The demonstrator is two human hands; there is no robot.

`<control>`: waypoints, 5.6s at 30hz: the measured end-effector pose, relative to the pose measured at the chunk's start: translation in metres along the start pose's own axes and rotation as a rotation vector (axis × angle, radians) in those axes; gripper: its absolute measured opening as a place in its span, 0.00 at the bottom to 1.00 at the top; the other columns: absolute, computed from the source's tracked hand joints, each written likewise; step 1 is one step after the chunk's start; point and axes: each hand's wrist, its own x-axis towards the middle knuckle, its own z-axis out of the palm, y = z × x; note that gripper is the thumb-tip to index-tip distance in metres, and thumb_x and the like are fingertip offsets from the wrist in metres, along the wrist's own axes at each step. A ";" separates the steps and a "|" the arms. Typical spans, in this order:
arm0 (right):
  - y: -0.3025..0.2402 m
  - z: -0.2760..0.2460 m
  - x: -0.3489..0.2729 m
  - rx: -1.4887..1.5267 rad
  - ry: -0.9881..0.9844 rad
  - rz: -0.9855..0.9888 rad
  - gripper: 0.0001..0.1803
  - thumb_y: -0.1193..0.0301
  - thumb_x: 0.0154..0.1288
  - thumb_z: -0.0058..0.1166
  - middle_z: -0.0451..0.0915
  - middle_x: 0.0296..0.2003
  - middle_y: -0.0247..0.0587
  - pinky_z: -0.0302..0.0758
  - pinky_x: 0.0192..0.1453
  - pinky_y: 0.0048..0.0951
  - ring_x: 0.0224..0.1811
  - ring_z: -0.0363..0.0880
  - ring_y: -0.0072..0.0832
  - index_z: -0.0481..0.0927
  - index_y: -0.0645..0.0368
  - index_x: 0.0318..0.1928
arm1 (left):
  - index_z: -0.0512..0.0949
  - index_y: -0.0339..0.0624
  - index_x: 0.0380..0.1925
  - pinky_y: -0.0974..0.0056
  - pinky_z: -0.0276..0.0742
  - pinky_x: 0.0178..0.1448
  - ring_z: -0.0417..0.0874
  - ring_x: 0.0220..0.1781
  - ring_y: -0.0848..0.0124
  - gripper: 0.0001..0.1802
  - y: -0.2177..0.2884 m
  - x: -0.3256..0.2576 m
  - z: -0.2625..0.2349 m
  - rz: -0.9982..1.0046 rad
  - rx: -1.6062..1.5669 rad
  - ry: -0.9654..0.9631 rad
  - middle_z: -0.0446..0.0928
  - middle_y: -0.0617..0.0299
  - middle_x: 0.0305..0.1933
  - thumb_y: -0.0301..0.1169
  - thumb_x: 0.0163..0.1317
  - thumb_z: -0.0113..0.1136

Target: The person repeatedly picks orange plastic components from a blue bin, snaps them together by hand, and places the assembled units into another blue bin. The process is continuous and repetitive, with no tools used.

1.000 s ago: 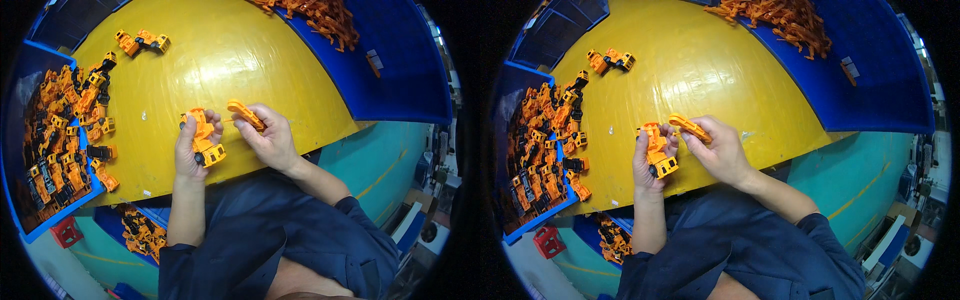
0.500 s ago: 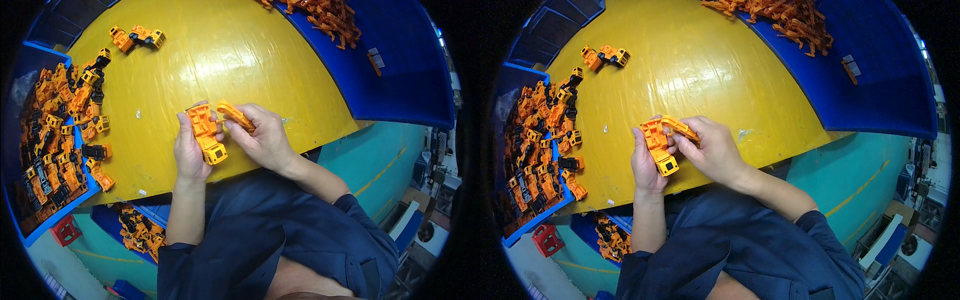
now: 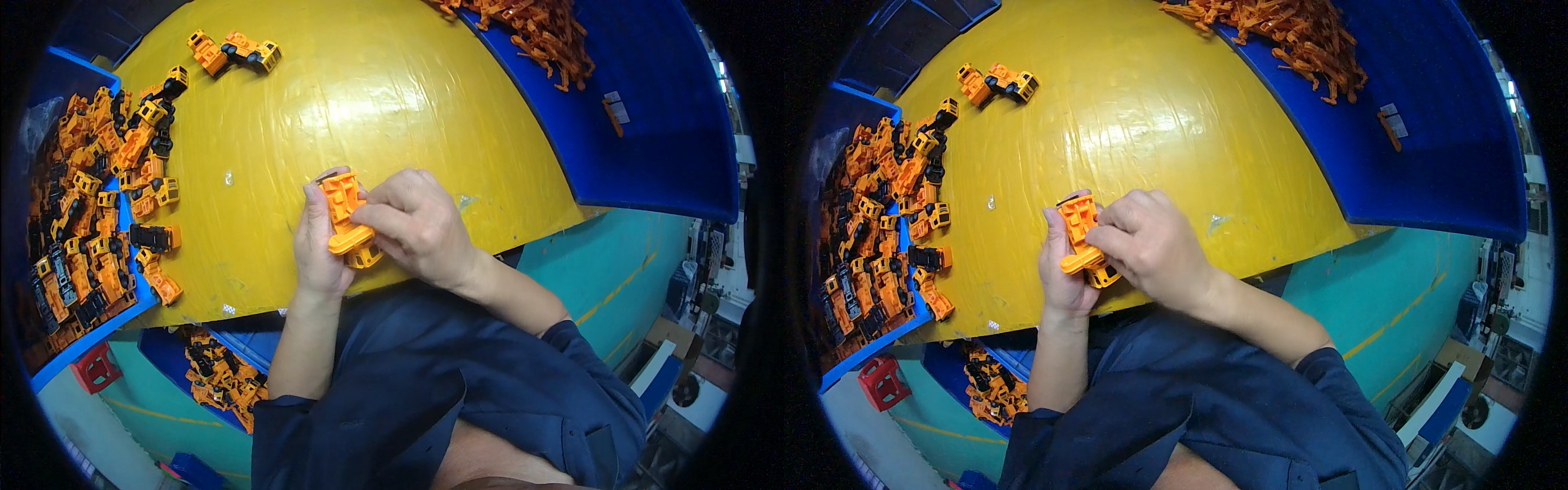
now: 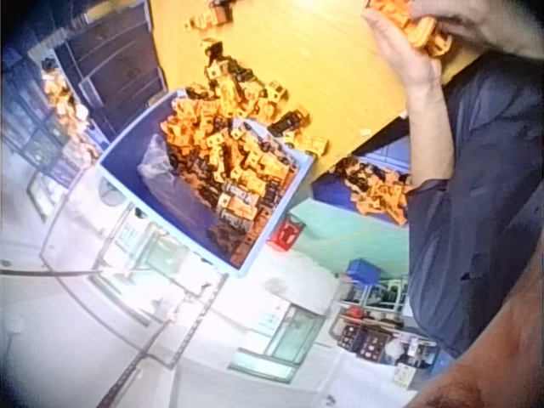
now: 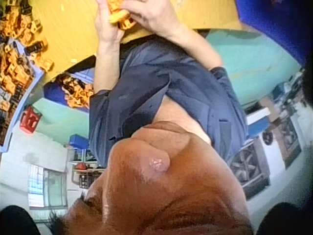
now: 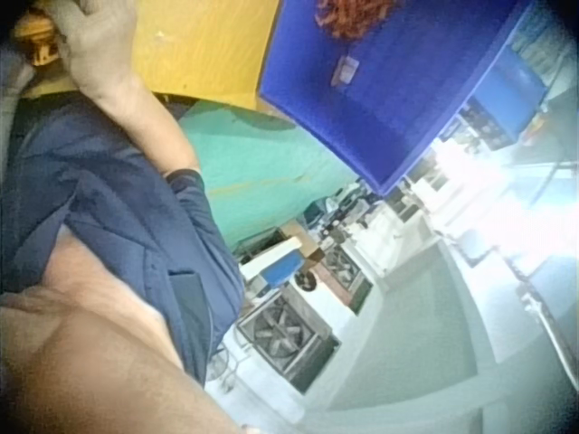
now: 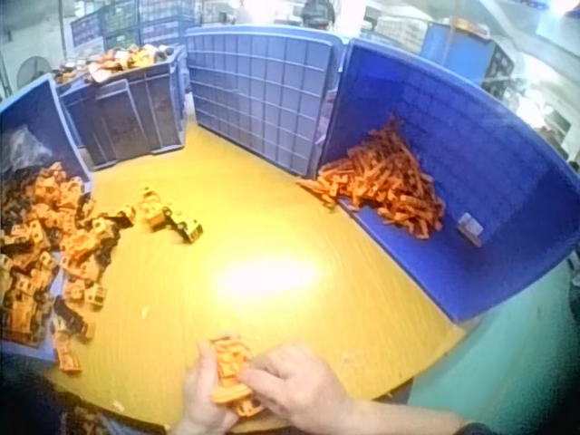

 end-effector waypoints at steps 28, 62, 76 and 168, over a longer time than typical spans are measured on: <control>-0.002 -0.006 -0.003 -0.112 -0.271 0.309 0.16 0.61 0.77 0.57 0.81 0.23 0.50 0.78 0.27 0.47 0.24 0.82 0.50 0.77 0.60 0.33 | 0.69 0.37 0.66 0.65 0.77 0.61 0.78 0.54 0.71 0.30 -0.017 0.012 0.005 0.373 0.421 0.089 0.76 0.56 0.53 0.53 0.86 0.35; 0.275 -0.177 0.017 -0.853 0.191 0.688 0.16 0.71 0.75 0.52 0.80 0.56 0.51 0.80 0.60 0.49 0.55 0.83 0.47 0.83 0.52 0.60 | 0.73 0.37 0.63 0.59 0.73 0.69 0.79 0.60 0.64 0.23 0.038 -0.024 -0.019 0.076 1.146 -0.145 0.77 0.52 0.58 0.32 0.71 0.64; 0.108 -0.118 -0.030 0.271 0.445 0.607 0.17 0.66 0.87 0.44 0.84 0.50 0.44 0.79 0.67 0.34 0.57 0.82 0.30 0.77 0.63 0.63 | 0.72 0.31 0.68 0.54 0.83 0.57 0.86 0.52 0.56 0.34 0.191 -0.267 -0.285 -0.145 1.676 1.350 0.82 0.45 0.52 0.47 0.74 0.65; -0.033 -0.005 -0.041 0.261 0.277 0.298 0.11 0.69 0.61 0.70 0.86 0.35 0.45 0.81 0.40 0.36 0.37 0.86 0.43 0.86 0.62 0.40 | 0.73 0.34 0.66 0.58 0.81 0.63 0.84 0.55 0.65 0.31 0.018 -0.032 0.010 -0.022 0.165 -0.096 0.81 0.54 0.55 0.51 0.85 0.40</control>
